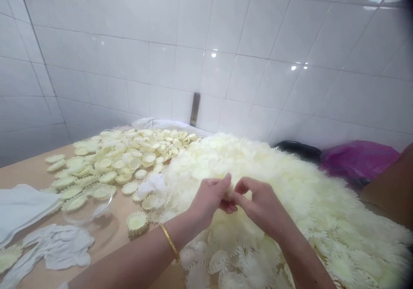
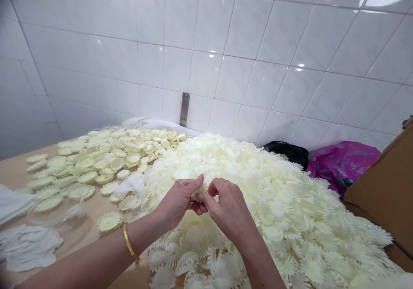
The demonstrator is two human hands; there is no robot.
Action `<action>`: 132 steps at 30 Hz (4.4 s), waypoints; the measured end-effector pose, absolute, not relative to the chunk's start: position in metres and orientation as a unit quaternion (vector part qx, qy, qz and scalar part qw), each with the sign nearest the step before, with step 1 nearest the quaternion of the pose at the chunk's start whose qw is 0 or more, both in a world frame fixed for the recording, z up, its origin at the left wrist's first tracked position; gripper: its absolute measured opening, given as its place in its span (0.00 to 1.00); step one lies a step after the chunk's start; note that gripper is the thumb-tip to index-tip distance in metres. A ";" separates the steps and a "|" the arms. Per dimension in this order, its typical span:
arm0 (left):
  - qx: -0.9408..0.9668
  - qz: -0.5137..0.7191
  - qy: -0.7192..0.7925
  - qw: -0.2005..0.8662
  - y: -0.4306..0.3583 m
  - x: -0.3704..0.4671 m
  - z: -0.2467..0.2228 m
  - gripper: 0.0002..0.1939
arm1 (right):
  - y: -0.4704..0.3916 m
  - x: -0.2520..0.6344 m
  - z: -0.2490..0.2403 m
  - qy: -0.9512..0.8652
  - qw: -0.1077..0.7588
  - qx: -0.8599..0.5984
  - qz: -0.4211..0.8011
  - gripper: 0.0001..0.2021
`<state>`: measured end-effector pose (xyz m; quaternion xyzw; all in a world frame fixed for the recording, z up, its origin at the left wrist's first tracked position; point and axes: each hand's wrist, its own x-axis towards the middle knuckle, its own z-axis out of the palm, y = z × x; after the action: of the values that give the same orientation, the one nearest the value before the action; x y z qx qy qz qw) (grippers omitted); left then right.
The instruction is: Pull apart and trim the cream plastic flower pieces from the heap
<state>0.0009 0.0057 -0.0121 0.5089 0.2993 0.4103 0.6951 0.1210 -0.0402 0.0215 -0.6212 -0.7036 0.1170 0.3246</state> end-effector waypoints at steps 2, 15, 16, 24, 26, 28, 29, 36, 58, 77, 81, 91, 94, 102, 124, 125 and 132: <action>0.527 0.404 0.301 0.685 0.004 0.001 -0.010 0.23 | -0.039 0.121 0.019 -0.703 0.325 -0.624 0.106 0.08; 0.493 0.401 0.253 0.730 0.007 0.001 -0.011 0.16 | -0.031 0.130 0.021 -0.703 0.391 -0.553 0.217 0.12; 0.489 0.404 0.251 0.731 0.006 0.001 -0.011 0.16 | -0.030 0.131 0.021 -0.695 0.400 -0.556 0.218 0.12; 0.435 0.443 0.303 0.723 0.007 -0.001 -0.009 0.13 | -0.019 0.162 0.015 -0.495 0.523 -0.693 0.026 0.11; 0.430 0.440 0.304 0.727 0.008 0.000 -0.008 0.11 | -0.020 0.168 0.017 -0.516 0.523 -0.670 0.110 0.11; 0.430 0.431 0.303 0.733 0.008 0.000 -0.008 0.08 | -0.022 0.166 0.020 -0.558 0.509 -0.618 0.219 0.12; 0.431 0.426 0.303 0.736 0.008 0.001 -0.008 0.06 | -0.024 0.163 0.022 -0.575 0.500 -0.591 0.266 0.12; 0.476 0.389 0.281 0.737 0.003 0.000 -0.008 0.12 | -0.032 0.146 0.029 -0.650 0.410 -0.522 0.369 0.13; 0.446 0.414 0.301 0.734 -0.001 0.001 -0.006 0.03 | -0.030 0.144 0.019 -0.636 0.407 -0.653 -0.050 0.13; 0.551 0.419 0.341 0.636 0.002 0.003 -0.013 0.21 | -0.041 0.119 0.023 -0.710 0.342 -0.597 0.148 0.08; 0.571 0.422 0.334 0.620 -0.002 0.004 -0.009 0.21 | -0.038 0.115 0.022 -0.712 0.335 -0.614 0.057 0.11; 0.462 0.434 0.310 0.709 0.004 0.001 -0.010 0.12 | -0.037 0.118 0.021 -0.721 0.327 -0.610 -0.010 0.07; 0.454 0.447 0.324 0.700 0.006 0.000 -0.008 0.13 | -0.037 0.119 0.021 -0.726 0.345 -0.595 -0.003 0.04; 0.473 0.466 0.311 0.679 0.008 -0.003 -0.007 0.09 | -0.035 0.118 0.019 -0.735 0.380 -0.562 -0.018 0.04; 0.448 0.436 0.334 0.706 0.015 -0.002 -0.012 0.18 | -0.018 0.166 0.013 -0.560 0.415 -0.696 -0.174 0.11; 0.439 0.427 0.332 0.717 0.016 -0.002 -0.011 0.19 | -0.019 0.163 0.014 -0.575 0.426 -0.680 -0.159 0.10; 0.430 0.429 0.341 0.718 0.016 -0.004 -0.005 0.11 | -0.032 0.140 0.023 -0.652 0.454 -0.606 -0.045 0.08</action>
<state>-0.0039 0.0164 -0.0046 0.4296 0.3414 0.4285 0.7178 0.1400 -0.0319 0.0230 -0.6056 -0.6522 -0.0446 0.4538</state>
